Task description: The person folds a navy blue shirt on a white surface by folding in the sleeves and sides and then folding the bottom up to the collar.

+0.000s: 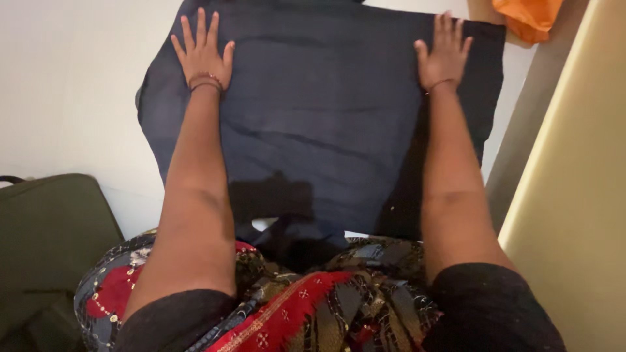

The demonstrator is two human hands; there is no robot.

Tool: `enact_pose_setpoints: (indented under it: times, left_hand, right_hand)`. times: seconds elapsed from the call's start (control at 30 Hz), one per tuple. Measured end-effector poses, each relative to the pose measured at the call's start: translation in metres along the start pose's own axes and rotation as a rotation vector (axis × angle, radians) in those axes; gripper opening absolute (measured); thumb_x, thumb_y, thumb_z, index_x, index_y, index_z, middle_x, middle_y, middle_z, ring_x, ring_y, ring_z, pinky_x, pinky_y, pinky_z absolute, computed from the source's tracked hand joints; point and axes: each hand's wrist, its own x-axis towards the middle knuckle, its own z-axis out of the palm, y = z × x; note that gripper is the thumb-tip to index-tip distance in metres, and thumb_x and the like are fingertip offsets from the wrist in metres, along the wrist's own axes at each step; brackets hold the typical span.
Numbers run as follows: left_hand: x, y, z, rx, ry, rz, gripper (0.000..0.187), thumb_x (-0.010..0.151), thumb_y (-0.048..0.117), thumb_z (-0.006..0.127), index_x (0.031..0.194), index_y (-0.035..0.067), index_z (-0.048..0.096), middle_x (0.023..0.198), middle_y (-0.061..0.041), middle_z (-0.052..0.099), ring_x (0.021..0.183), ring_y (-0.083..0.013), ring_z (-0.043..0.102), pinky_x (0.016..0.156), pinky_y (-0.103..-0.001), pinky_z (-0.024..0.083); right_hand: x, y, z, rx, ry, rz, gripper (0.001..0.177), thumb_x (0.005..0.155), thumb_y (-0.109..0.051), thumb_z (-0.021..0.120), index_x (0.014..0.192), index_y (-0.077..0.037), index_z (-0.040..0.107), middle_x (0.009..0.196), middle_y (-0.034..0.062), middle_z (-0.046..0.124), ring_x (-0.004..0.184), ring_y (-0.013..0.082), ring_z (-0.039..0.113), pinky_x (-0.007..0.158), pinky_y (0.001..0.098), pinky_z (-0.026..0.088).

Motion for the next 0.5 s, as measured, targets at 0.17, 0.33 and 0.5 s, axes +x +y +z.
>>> enact_pose_setpoints:
  times: [0.17,0.33,0.5]
  left_hand:
    - [0.011,0.023,-0.030,-0.024,-0.077,-0.071,0.071,0.105,0.051,0.051,0.167,0.028,0.024,0.175,0.000,0.010,0.159,-0.0351,0.004,0.124,-0.067,0.007]
    - [-0.010,0.083,-0.045,0.037,0.022,0.208,0.074,0.105,0.050,0.057,0.165,0.018,0.029,0.174,-0.013,0.013,0.160,-0.0364,0.007,0.124,-0.067,0.014]
    - [-0.035,0.114,-0.023,-0.039,-0.052,0.372,0.072,0.104,0.052,0.054,0.165,0.022,0.028,0.172,-0.010,0.014,0.158,-0.0338,0.007,0.122,-0.069,0.009]
  right_hand:
    - [-0.004,0.010,-0.025,0.044,0.034,0.002,0.074,0.111,-0.056,0.037,0.171,-0.017,0.015,0.178,0.0015,0.010,0.164,0.0288,0.001,0.133,0.0569,0.004]
    - [-0.035,-0.044,-0.040,0.075,0.079,-0.144,0.077,0.108,-0.046,0.054,0.168,-0.011,0.023,0.175,0.0156,0.010,0.161,0.0369,0.003,0.127,0.0611,0.008]
    - [-0.127,-0.115,-0.007,0.100,-0.018,-0.462,0.081,0.101,-0.047,0.062,0.163,-0.004,0.030,0.171,0.0211,0.018,0.157,0.0400,0.011,0.124,0.0611,0.013]
